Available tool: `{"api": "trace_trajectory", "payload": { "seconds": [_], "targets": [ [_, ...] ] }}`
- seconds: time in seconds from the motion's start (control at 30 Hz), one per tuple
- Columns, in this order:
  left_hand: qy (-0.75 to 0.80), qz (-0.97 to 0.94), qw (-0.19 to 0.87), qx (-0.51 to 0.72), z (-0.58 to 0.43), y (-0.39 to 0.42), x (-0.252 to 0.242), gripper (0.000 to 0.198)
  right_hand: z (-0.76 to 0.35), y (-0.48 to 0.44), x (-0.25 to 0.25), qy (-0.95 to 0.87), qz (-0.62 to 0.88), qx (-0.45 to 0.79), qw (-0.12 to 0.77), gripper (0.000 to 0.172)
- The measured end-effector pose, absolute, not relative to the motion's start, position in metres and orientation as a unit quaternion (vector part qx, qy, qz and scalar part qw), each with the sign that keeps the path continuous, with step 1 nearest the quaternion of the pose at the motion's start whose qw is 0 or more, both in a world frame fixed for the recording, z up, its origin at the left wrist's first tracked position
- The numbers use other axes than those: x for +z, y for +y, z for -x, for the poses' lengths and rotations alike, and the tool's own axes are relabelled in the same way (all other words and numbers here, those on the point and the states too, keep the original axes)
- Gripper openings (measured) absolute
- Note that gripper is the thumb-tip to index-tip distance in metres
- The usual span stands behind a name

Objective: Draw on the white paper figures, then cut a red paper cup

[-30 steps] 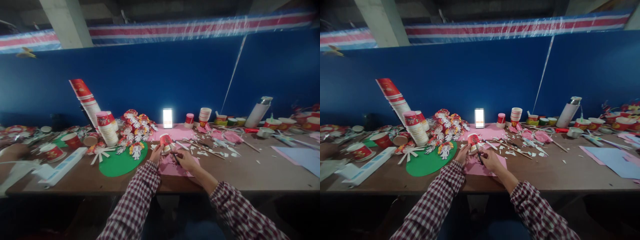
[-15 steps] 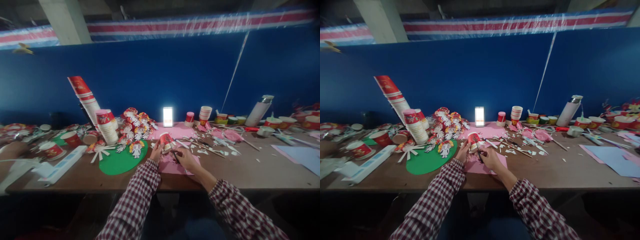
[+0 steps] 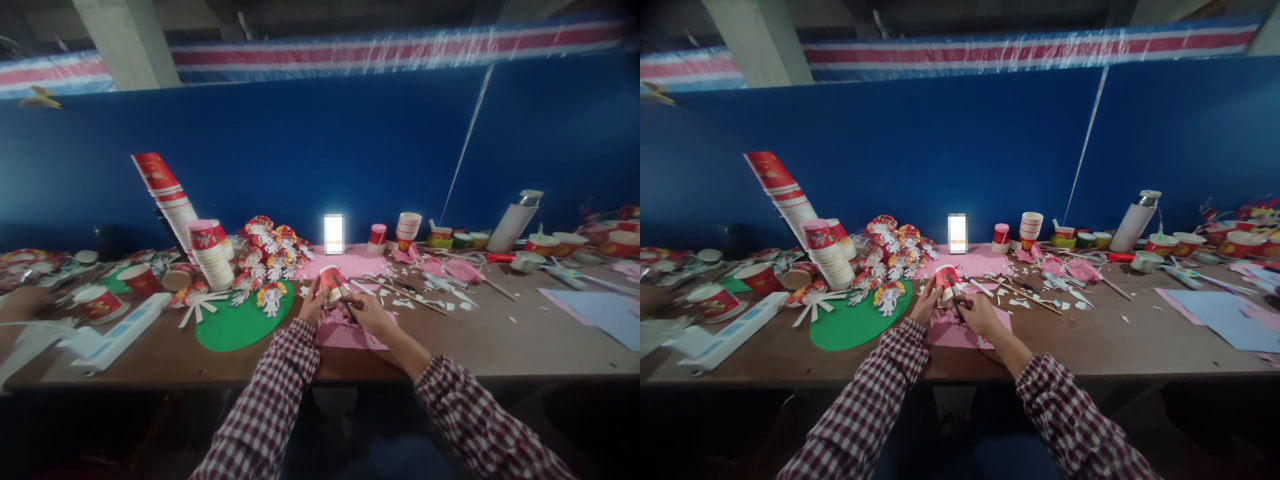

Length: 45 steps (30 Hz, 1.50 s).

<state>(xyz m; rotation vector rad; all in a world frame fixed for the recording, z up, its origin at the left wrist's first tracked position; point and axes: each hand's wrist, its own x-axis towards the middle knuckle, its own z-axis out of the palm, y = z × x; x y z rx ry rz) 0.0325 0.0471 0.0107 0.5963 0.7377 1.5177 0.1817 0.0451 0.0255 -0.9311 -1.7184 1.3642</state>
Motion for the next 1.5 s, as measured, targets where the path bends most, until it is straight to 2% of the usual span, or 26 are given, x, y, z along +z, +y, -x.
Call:
{"api": "trace_trajectory", "payload": {
  "seconds": [0.43, 0.67, 0.87, 1.13, 1.5],
  "targets": [
    [0.345, -0.308, 0.604, 0.649, -0.030, 0.050, 0.002, 0.079, -0.182, 0.042, 0.025, -0.688, 0.354, 0.492, 0.399, 0.024],
    [0.345, -0.306, 0.594, 0.660, -0.031, 0.047, 0.005, 0.077, -0.180, 0.047, 0.019, -0.624, 0.371, 0.560, 0.400, 0.028],
    [0.357, -0.312, 0.588, 0.655, -0.032, 0.044, 0.008, 0.078, -0.180, 0.042, 0.027, -0.584, 0.380, 0.590, 0.408, 0.024],
    [0.355, -0.330, 0.575, 0.658, -0.030, 0.050, 0.000, 0.077, -0.178, 0.043, 0.025, -0.605, 0.361, 0.572, 0.420, 0.017],
    [0.368, -0.318, 0.581, 0.653, -0.031, 0.048, 0.003, 0.079, -0.180, 0.046, 0.022, -0.626, 0.353, 0.544, 0.433, 0.018]
  ]
}}
